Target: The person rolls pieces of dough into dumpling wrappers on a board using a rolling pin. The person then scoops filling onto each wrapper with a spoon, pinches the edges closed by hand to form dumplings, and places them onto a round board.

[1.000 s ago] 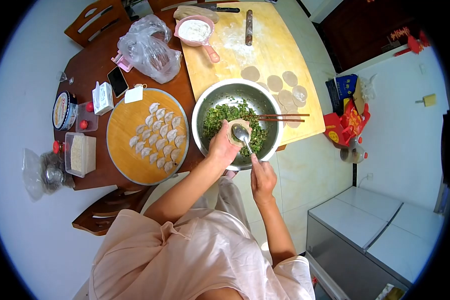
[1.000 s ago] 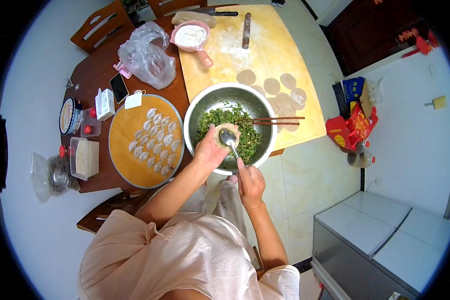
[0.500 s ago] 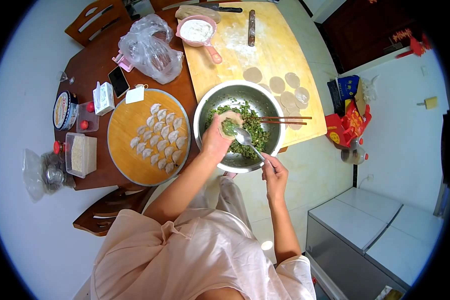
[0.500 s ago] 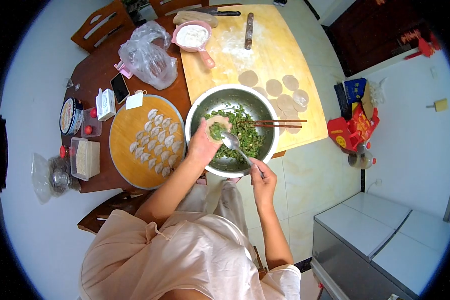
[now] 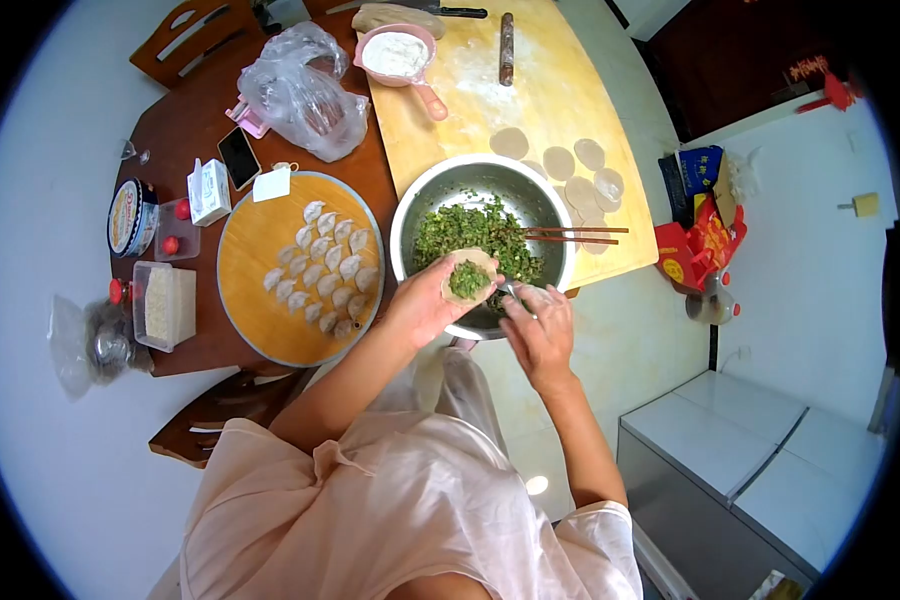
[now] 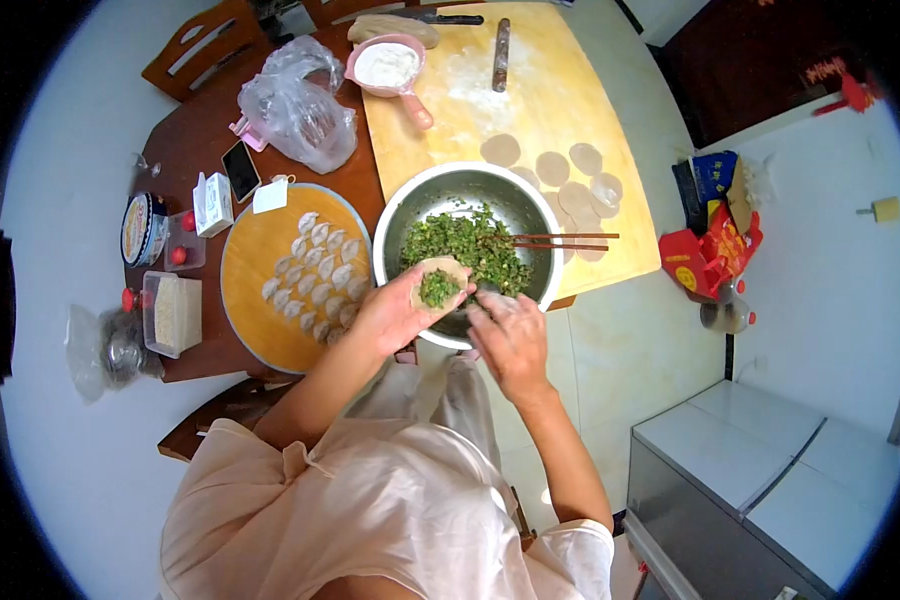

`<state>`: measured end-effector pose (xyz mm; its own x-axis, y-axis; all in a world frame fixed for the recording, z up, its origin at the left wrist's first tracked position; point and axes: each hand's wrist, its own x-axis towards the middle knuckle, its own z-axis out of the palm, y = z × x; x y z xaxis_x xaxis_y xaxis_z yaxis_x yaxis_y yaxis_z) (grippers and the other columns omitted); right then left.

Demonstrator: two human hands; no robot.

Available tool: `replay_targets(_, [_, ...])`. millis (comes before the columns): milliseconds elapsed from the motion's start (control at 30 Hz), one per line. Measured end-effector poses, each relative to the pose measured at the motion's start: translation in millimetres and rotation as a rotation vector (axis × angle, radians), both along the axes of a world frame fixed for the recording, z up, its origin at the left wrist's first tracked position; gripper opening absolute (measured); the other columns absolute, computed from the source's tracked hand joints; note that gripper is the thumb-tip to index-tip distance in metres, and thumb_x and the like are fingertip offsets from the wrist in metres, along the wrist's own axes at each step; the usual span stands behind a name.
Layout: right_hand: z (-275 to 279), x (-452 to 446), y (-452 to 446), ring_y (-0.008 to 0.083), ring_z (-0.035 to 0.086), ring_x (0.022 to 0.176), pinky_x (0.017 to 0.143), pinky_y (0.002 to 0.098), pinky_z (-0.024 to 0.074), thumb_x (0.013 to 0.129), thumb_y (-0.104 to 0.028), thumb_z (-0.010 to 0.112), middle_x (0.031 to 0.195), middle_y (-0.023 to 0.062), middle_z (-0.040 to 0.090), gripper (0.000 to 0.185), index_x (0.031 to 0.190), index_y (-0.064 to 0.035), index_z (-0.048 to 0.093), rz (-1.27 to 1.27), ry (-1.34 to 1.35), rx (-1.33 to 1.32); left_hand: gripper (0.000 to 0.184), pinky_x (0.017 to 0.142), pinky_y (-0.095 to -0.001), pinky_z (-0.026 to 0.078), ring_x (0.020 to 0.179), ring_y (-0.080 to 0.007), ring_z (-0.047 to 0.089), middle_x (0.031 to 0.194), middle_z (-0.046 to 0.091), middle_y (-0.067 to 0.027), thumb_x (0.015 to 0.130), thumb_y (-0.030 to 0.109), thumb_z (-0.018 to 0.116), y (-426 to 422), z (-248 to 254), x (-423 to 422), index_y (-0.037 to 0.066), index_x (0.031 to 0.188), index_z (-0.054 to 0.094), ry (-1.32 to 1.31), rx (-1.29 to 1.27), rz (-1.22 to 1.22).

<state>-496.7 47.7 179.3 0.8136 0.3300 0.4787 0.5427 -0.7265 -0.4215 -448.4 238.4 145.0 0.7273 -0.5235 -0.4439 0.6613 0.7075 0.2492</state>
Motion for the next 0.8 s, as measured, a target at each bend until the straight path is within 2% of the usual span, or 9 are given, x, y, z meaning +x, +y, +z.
replay_targets(100, [8,6,9,0.0242,0.06,0.104,0.097,0.0458,0.0401,0.073,-0.008,0.07,0.116,0.0084,0.063,0.023,0.095,-0.0094,0.063,0.125,-0.071,0.028,0.039,0.101,-0.0415,0.043,0.117,-0.03,0.053,0.13,0.051,-0.0195,0.103,0.022,0.031,-6,6,-9,-0.004,0.13,0.043,-0.041,0.012,-0.028])
replay_targets(133, [10,8,10,0.0241,0.06,0.104,0.097,0.0458,0.04,0.073,-0.008,0.069,0.115,0.0084,0.063,0.021,0.092,-0.009,0.063,0.149,-0.064,0.015,0.038,0.099,-0.0408,0.044,0.117,-0.0258,0.053,0.13,0.052,-0.0173,0.102,0.02,0.034,-7,11,-12,-0.003,0.13,0.045,-0.076,-0.003,-0.038])
replay_targets(233, [13,11,12,0.0243,0.061,0.103,0.097,0.0457,0.0412,0.073,-0.009,0.067,0.115,0.0088,0.063,0.013,0.085,-0.0078,0.062,0.182,-0.063,0.018,0.035,0.099,-0.0402,0.044,0.118,-0.0239,0.051,0.126,0.053,-0.0164,0.101,0.018,0.037,-6,24,-16,-0.001,0.129,0.047,-0.03,-0.015,-0.029])
replay_targets(433, [39,15,26,0.0281,0.062,0.099,0.091,0.0467,0.0441,0.072,-0.008,0.073,0.111,0.0128,0.064,0.016,0.083,-0.0059,0.062,0.105,-0.032,0.203,0.031,0.072,-0.0242,0.051,0.096,-0.0114,0.061,0.107,0.061,-0.0066,0.101,0.02,0.044,-1,54,-29,0.002,0.124,0.054,-0.286,0.437,-0.189])
replay_targets(467, [40,15,27,0.0288,0.062,0.098,0.09,0.047,0.0444,0.072,-0.008,0.073,0.11,0.0137,0.064,0.017,0.083,-0.0055,0.061,0.081,-0.033,0.233,0.032,0.09,-0.033,0.051,0.105,-0.0162,0.058,0.124,0.055,-0.0109,0.1,0.017,0.044,2,61,-28,0.0,0.126,0.051,-0.309,0.521,-0.271])
replay_targets(567, [47,16,32,0.0299,0.062,0.092,0.086,0.0471,0.0459,0.07,-0.006,0.074,0.101,0.0146,0.064,0.019,0.083,-0.0038,0.061,0.019,-0.062,0.291,0.034,0.093,-0.0352,0.049,0.109,-0.0179,0.057,0.123,0.056,-0.0107,0.098,0.015,0.05,7,73,-28,-0.001,0.128,0.05,-0.391,0.394,-0.206])
replay_targets(667, [53,15,33,0.029,0.061,0.087,0.084,0.0465,0.0466,0.07,-0.004,0.075,0.096,0.0134,0.064,0.019,0.084,-0.0032,0.061,-0.033,-0.102,0.326,0.036,0.095,-0.0353,0.047,0.113,-0.0188,0.055,0.122,0.058,-0.0113,0.094,0.011,0.055,6,83,-30,-0.002,0.127,0.051,-0.623,0.381,-0.169])
replay_targets(767, [61,13,34,0.0287,0.06,0.085,0.084,0.0465,0.0468,0.069,-0.002,0.074,0.092,0.0123,0.063,0.021,0.085,-0.0033,0.061,-0.051,-0.119,0.331,0.039,0.094,-0.0314,0.045,0.11,-0.0208,0.058,0.122,0.059,-0.0149,0.09,0.009,0.06,8,86,-29,-0.005,0.126,0.052,-1.093,0.784,-0.114])
replay_targets(800, [63,12,35,0.0289,0.06,0.085,0.086,0.0469,0.0466,0.069,0.0,0.074,0.091,0.012,0.062,0.022,0.087,-0.0035,0.061,-0.05,-0.112,0.334,0.041,0.097,-0.0327,0.043,0.114,-0.0225,0.057,0.123,0.058,-0.0183,0.087,0.005,0.062,9,83,-30,-0.005,0.125,0.052,-1.058,0.754,-0.12])
